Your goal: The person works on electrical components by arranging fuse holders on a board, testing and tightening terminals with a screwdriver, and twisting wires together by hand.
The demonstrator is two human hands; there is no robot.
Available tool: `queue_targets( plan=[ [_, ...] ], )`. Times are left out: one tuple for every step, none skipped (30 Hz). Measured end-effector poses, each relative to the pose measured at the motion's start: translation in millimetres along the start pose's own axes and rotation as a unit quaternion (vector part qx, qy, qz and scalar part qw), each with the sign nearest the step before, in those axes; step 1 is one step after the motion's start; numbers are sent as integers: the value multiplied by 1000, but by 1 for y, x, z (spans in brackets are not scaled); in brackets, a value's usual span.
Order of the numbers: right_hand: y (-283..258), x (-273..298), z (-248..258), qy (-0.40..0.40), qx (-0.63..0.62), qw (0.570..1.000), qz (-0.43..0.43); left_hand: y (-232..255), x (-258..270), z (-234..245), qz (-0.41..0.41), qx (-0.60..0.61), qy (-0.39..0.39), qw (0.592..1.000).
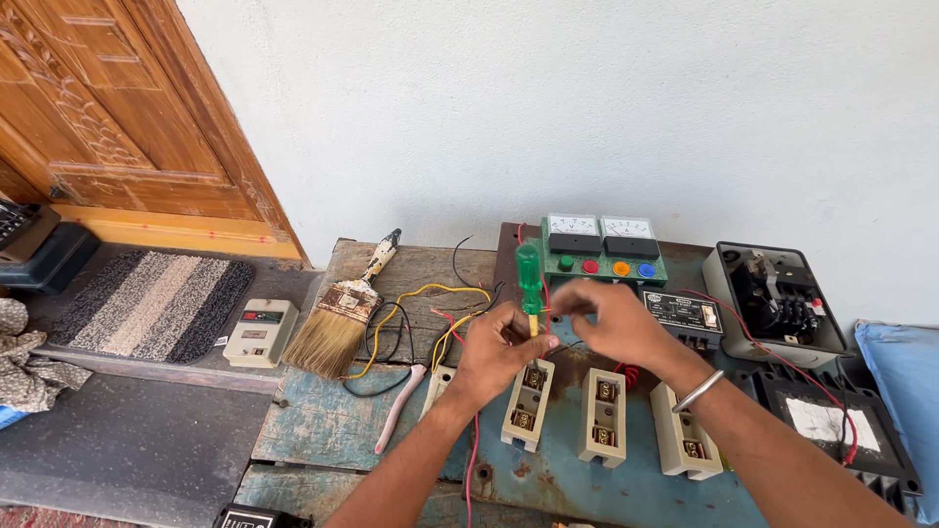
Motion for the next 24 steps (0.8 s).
queue_targets(
  plan=[
    [8, 4, -5, -36, 130, 991, 5, 2, 1, 0, 3, 3, 4, 1000],
    [14, 8, -11, -72, 259, 963, 11, 4, 1, 2, 4, 5, 10, 1000],
    [15, 10, -16, -75, 244, 966, 40, 5, 1, 3, 6, 8, 15, 1000],
    [15, 10, -21, -77, 230, 968, 70, 6, 0, 3, 7, -10, 17, 1000],
    [14, 10, -23, -80, 216, 968, 99, 7, 0, 4, 9, -27, 19, 999],
    [17, 9, -24, -94, 191, 976, 53, 7, 0, 5, 11, -45, 21, 999],
    [19, 7, -24, -108, 167, 980, 6, 8, 0, 5, 4, -24, 15, 1000],
    [22, 6, -25, -122, 141, 982, -42, 8, 2, 5, -1, -3, 8, 1000],
    [20, 5, -25, -126, 139, 982, -30, 9, 3, 5, -6, 18, 1, 1000],
    [19, 1, -25, -129, 139, 982, -18, 8, 4, 6, 4, 16, 1, 1000],
    [19, -1, -24, -132, 138, 982, -5, 7, 4, 7, 15, 13, 0, 1000],
    [19, -3, -23, -141, 130, 981, -1, 5, 5, 9, 25, 10, 0, 1000],
    [20, -5, -21, -150, 123, 981, 4, 4, 6, 10, 15, 6, 6, 1000],
    [21, -5, -21, -159, 115, 980, 8, 3, 6, 11, 6, 2, 11, 1000],
    [21, -5, -22, -165, 109, 980, 18, 2, 7, 13, -3, -2, 17, 1000],
    [21, -5, -22, -171, 103, 979, 28, 0, 7, 13, 0, -2, 18, 1000],
    [21, -6, -22, -176, 98, 979, 38, -1, 7, 14, 4, -3, 19, 1000],
    [21, -6, -22, -178, 101, 978, 37, -1, 8, 15, 8, -3, 19, 1000],
    [22, -8, -23, -179, 104, 978, 36, -1, 9, 15, 8, -11, 19, 1000],
    [23, -9, -23, -180, 107, 977, 36, 1, 10, 16, 8, -19, 18, 1000],
    [24, -10, -24, -181, 95, 978, 33, 2, 10, 17, 8, -27, 18, 999],
    [25, -10, -24, -183, 84, 979, 31, 4, 10, 17, 3, -40, 19, 999],
    [26, -10, -25, -185, 72, 980, 28, 6, 10, 16, -2, -52, 19, 998],
    [27, -11, -25, -179, 57, 982, 20, 7, 10, 16, -7, -65, 21, 998]
  ],
)
Point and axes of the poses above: each hand's wrist, its own x-axis away from the middle knuckle, its own z-axis out of the back of the hand, y = z × x, the point moved 4 cm from there along -x, towards the middle knuckle
